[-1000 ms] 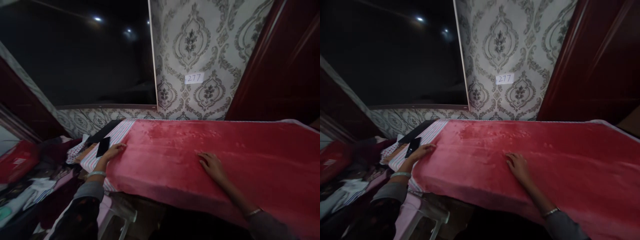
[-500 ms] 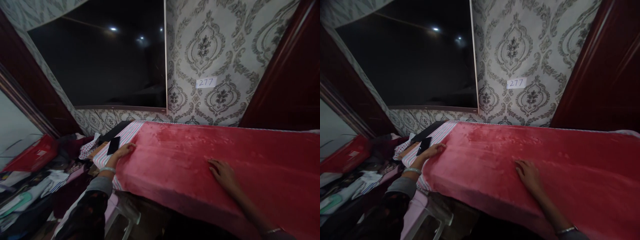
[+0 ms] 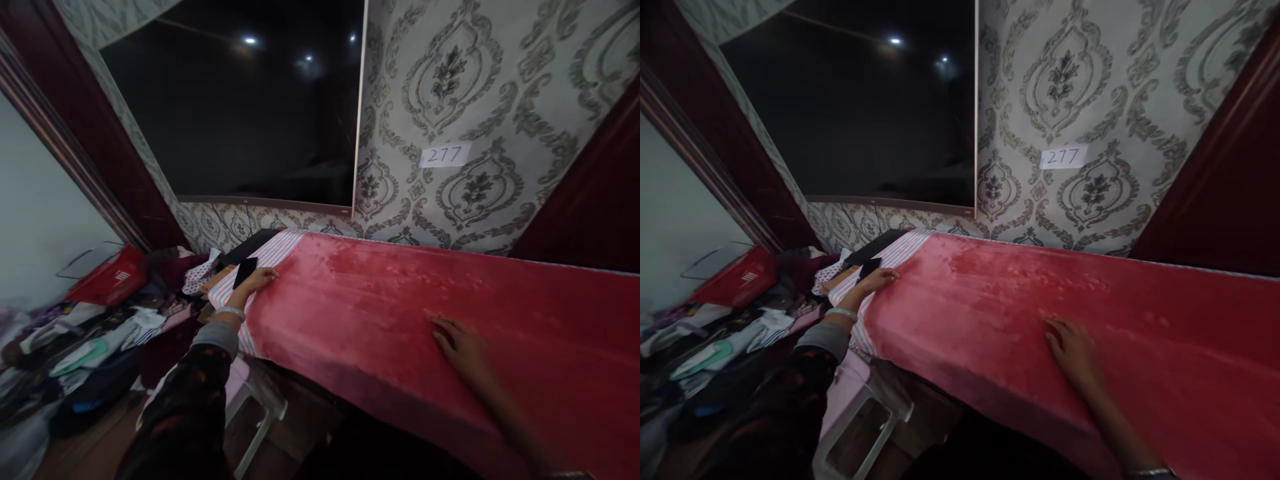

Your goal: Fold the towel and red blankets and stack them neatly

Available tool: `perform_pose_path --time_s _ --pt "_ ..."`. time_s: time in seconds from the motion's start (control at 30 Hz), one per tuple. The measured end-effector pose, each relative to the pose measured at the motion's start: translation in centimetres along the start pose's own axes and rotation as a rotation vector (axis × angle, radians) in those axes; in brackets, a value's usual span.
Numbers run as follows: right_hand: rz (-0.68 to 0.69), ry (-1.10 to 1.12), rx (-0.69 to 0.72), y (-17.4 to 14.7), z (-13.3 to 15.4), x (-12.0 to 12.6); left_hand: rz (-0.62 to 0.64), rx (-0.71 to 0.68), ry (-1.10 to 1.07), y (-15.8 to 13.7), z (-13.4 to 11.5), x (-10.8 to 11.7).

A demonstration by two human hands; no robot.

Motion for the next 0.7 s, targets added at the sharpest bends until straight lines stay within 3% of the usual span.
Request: perform_pose_path --time_s 0.27,0.4,0.7 --pt "-0.016 -0.02 0.021 0.0 0.7 0.6 0.086 -0.02 0.002 -0.9 -0.4 -0.9" --pt "-0.019 -0.013 0.019 0.1 0.7 0.6 0.049 -0.048 0.022 -0.9 -1.1 -1.0" --pt "-0.057 0.129 -0.004 0.4 0.1 0.5 -0.043 -0.13 0.061 -3.3 -4.5 1.7"
Point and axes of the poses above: each hand's wrist, its own y-axis towards the middle knuckle, its own x-axis out of the back of the hand, z = x × y, the point moved 8 cm from there along y, towards the middle knuckle, and after that the axes turned 4 degrees about z, right-handed, at the moved point
